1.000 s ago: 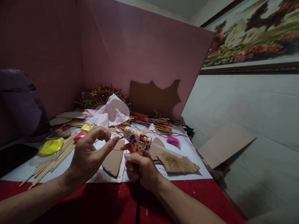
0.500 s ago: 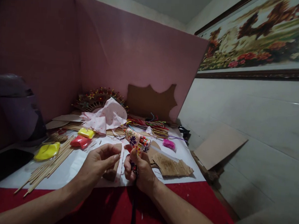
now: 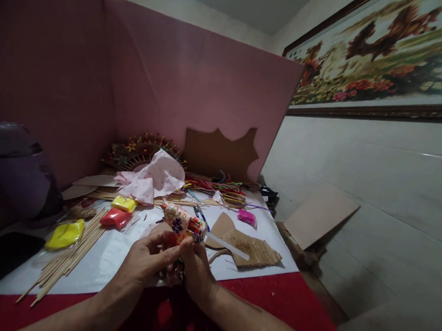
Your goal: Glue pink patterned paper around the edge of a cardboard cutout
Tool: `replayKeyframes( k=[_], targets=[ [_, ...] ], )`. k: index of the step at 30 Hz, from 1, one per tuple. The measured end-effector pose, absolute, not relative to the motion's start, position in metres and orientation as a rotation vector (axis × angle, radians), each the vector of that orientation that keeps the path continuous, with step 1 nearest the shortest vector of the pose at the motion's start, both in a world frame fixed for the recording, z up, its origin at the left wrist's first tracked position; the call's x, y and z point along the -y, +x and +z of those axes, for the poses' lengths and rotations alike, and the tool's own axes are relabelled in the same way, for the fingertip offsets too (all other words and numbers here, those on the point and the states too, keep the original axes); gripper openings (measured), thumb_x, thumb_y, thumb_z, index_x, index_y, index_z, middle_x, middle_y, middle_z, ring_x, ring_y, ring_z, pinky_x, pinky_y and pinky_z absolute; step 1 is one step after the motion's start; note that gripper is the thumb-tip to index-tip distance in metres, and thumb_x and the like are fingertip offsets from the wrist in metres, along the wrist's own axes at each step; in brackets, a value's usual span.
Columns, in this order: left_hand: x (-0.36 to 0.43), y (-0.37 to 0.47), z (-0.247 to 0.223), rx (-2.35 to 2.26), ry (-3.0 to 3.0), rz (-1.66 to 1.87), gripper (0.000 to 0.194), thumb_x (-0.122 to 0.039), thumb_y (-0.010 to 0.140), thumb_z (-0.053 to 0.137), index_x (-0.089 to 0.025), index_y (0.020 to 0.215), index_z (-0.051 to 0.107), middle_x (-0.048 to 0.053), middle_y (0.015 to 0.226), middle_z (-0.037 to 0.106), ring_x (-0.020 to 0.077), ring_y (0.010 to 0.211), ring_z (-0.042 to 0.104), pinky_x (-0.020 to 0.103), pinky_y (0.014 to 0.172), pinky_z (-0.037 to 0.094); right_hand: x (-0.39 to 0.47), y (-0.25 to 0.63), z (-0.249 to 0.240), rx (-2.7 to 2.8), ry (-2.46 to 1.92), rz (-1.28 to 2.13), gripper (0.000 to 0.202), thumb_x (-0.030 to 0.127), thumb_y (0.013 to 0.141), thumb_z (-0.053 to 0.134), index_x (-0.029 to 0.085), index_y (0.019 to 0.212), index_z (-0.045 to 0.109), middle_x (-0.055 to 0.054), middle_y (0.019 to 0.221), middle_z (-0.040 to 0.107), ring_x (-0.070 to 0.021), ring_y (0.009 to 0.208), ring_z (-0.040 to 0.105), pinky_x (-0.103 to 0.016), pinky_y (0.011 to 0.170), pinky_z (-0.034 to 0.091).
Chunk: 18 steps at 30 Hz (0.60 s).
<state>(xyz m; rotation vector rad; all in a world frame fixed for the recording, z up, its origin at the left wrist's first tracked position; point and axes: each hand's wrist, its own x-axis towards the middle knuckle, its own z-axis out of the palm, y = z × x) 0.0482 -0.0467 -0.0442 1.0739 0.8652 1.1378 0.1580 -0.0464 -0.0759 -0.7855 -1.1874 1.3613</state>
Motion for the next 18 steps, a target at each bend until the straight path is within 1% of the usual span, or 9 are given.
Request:
replayKeyframes(
  k=[3,5,7,9,12,14,16,18],
  targets=[
    [0.047,0.046,-0.036,-0.841,1.029,1.098,0.033,-0.040,0.057,0.079,-0.019,0.069,0.057,-0.005,0.043,0.053,0.0109,0.033,0.047,0.023,0.035,0.039,0.047,0.156,-0.070,1.293,-0.745,1.276,0.069,0.081,0.065,0.047,0.016,0.080,0.064,0.001,0.047,0.045,-0.0122,0.039,0.041,-0.027,0.040,0.037],
    [0.049,0.045,-0.029,-0.819,1.035,1.106,0.034,-0.040,0.057,0.079,-0.019,0.070,0.057,-0.005,0.047,0.055,0.0093,0.031,0.047,0.021,0.033,0.037,0.049,0.155,-0.064,1.351,-0.692,1.251,0.072,0.080,0.064,0.048,0.015,0.092,0.062,0.003,0.049,0.042,-0.0118,0.040,0.040,-0.026,0.040,0.037],
    [0.050,0.045,-0.023,-0.807,1.036,1.135,0.034,-0.040,0.056,0.080,-0.018,0.071,0.058,-0.005,0.051,0.057,0.0082,0.033,0.048,0.020,0.034,0.037,0.053,0.154,-0.057,1.371,-0.640,1.249,0.076,0.080,0.064,0.049,0.016,0.103,0.057,0.004,0.054,0.042,-0.0119,0.041,0.041,-0.026,0.041,0.038],
    [0.051,0.045,-0.020,-0.792,1.035,1.174,0.033,-0.036,0.056,0.080,-0.017,0.075,0.061,-0.002,0.059,0.062,0.0093,0.042,0.053,0.020,0.040,0.041,0.058,0.155,-0.052,1.387,-0.616,1.228,0.072,0.075,0.067,0.052,0.018,0.110,0.053,0.001,0.060,0.049,-0.0142,0.047,0.047,-0.028,0.047,0.042],
    [0.048,0.044,-0.018,-0.790,1.030,1.213,0.032,-0.032,0.057,0.081,-0.016,0.079,0.064,0.001,0.069,0.068,0.0130,0.057,0.061,0.022,0.053,0.047,0.063,0.157,-0.049,1.389,-0.607,1.216,0.059,0.064,0.072,0.060,0.023,0.114,0.051,-0.005,0.077,0.060,-0.0203,0.066,0.057,-0.032,0.062,0.048],
    [0.044,0.041,-0.018,-0.803,1.013,1.253,0.030,-0.031,0.059,0.080,-0.015,0.079,0.064,0.002,0.070,0.069,0.0151,0.063,0.063,0.024,0.059,0.049,0.061,0.159,-0.052,1.361,-0.591,1.229,0.056,0.061,0.072,0.063,0.025,0.114,0.051,-0.006,0.087,0.061,-0.0220,0.077,0.059,-0.034,0.070,0.048],
    [0.038,0.037,-0.016,-0.795,0.990,1.337,0.029,-0.030,0.062,0.078,-0.015,0.082,0.063,0.003,0.074,0.071,0.0169,0.070,0.066,0.026,0.068,0.050,0.053,0.163,-0.057,1.318,-0.582,1.188,0.059,0.058,0.072,0.065,0.026,0.119,0.048,-0.007,0.097,0.060,-0.0211,0.085,0.059,-0.034,0.078,0.047],
    [0.033,0.032,-0.012,-0.763,0.979,1.391,0.030,-0.030,0.067,0.075,-0.016,0.089,0.061,0.003,0.079,0.071,0.0180,0.074,0.067,0.029,0.073,0.051,0.040,0.169,-0.063,1.287,-0.634,1.117,0.063,0.048,0.071,0.071,0.025,0.124,0.045,-0.006,0.100,0.058,-0.0196,0.089,0.057,-0.034,0.082,0.046]
  ],
)
